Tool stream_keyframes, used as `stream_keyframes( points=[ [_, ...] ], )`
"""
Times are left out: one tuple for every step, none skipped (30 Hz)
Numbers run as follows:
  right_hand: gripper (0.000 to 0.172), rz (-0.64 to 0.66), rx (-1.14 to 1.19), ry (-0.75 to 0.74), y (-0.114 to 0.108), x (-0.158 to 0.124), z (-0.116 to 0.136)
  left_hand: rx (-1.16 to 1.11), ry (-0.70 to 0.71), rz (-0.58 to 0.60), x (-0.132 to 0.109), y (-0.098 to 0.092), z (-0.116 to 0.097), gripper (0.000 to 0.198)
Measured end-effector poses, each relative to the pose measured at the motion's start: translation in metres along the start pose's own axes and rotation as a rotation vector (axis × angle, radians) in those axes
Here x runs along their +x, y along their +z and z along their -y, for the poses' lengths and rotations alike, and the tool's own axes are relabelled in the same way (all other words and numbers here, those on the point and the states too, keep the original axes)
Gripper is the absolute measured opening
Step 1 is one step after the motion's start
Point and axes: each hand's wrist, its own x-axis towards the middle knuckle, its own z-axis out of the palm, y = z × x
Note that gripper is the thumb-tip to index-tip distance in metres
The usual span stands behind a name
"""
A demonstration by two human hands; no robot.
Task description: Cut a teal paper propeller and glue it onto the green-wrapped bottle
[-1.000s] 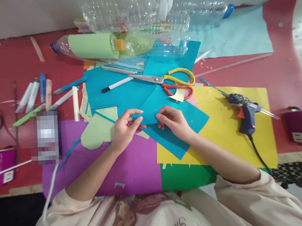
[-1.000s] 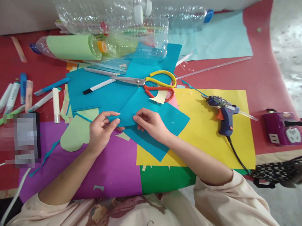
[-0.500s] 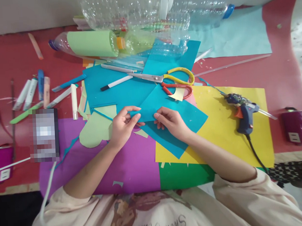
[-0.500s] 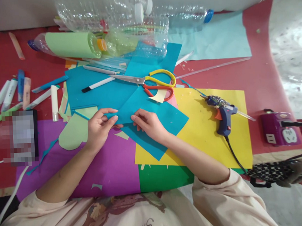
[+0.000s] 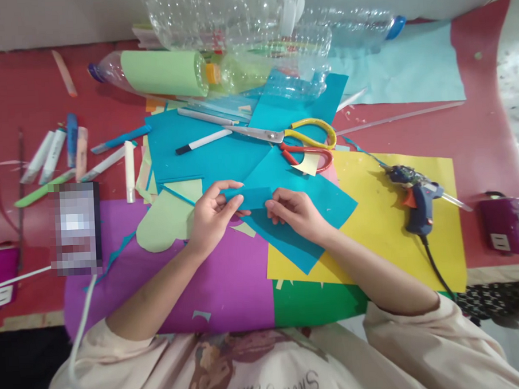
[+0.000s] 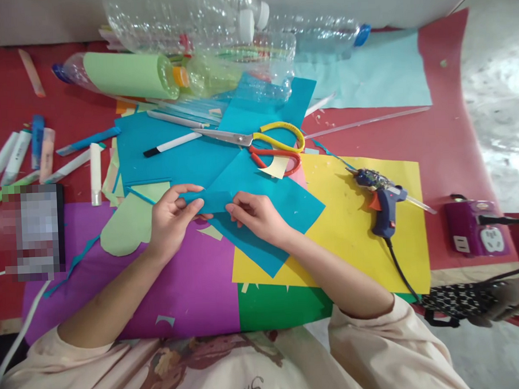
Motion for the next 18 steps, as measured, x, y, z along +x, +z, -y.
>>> stream_keyframes(
  points=[
    [0.052,-0.019,0.008,-0.006,-0.001,0.0,0.0,0.005,0.015,-0.002,0.0,0.0,0.0,0.034],
    [0.052,-0.037,0.019,-0.015,-0.001,-0.001,0.0,0.017,0.035,-0.003,0.0,0.0,0.0,0.031],
    [0.052,-0.047,0.033,-0.027,-0.002,-0.001,0.0,0.031,0.056,-0.004,-0.001,0.0,0.001,0.028],
    [0.053,-0.046,0.053,-0.042,-0.003,-0.002,-0.001,0.04,0.074,0.001,-0.001,-0.001,0.001,0.024],
    [0.054,-0.033,0.081,-0.055,-0.003,-0.002,-0.001,0.042,0.09,0.014,0.0,-0.001,0.002,0.021],
    [0.055,-0.012,0.114,-0.061,-0.003,-0.002,0.0,0.035,0.104,0.035,0.0,-0.002,0.003,0.019],
    [0.056,0.008,0.144,-0.054,-0.003,-0.003,0.0,0.024,0.124,0.063,0.0,-0.004,0.004,0.017],
    [0.055,0.024,0.168,-0.036,-0.002,-0.003,0.0,0.018,0.16,0.1,0.0,-0.005,0.005,0.015],
    [0.054,0.03,0.181,-0.012,-0.001,-0.003,0.0,0.027,0.214,0.143,0.0,-0.007,0.006,0.014],
    [0.05,0.03,0.185,0.013,0.0,-0.003,0.0,0.055,0.279,0.191,0.001,-0.009,0.007,0.014],
    [0.046,0.028,0.184,0.032,0.002,-0.003,0.0,0.095,0.344,0.235,0.001,-0.01,0.009,0.014],
    [0.042,0.028,0.183,0.042,0.003,-0.003,0.0,0.14,0.397,0.274,0.001,-0.012,0.01,0.015],
    [0.04,0.034,0.186,0.045,0.005,-0.003,0.0,0.182,0.428,0.307,0.001,-0.012,0.011,0.016],
    [0.039,0.048,0.194,0.049,0.006,-0.003,0.0,0.209,0.441,0.329,0.001,-0.012,0.012,0.017],
    [0.039,0.066,0.205,0.056,0.006,-0.003,0.0,0.216,0.439,0.338,0.001,-0.012,0.013,0.017],
    [0.038,0.081,0.221,0.064,0.007,-0.003,-0.001,0.194,0.422,0.335,0.001,-0.011,0.013,0.016],
    [0.038,0.086,0.241,0.071,0.007,-0.002,-0.001,0.141,0.391,0.324,0.001,-0.009,0.014,0.017],
    [0.039,0.078,0.261,0.076,0.007,-0.002,-0.001,0.067,0.338,0.313,0.0,-0.006,0.014,0.025]
  ],
)
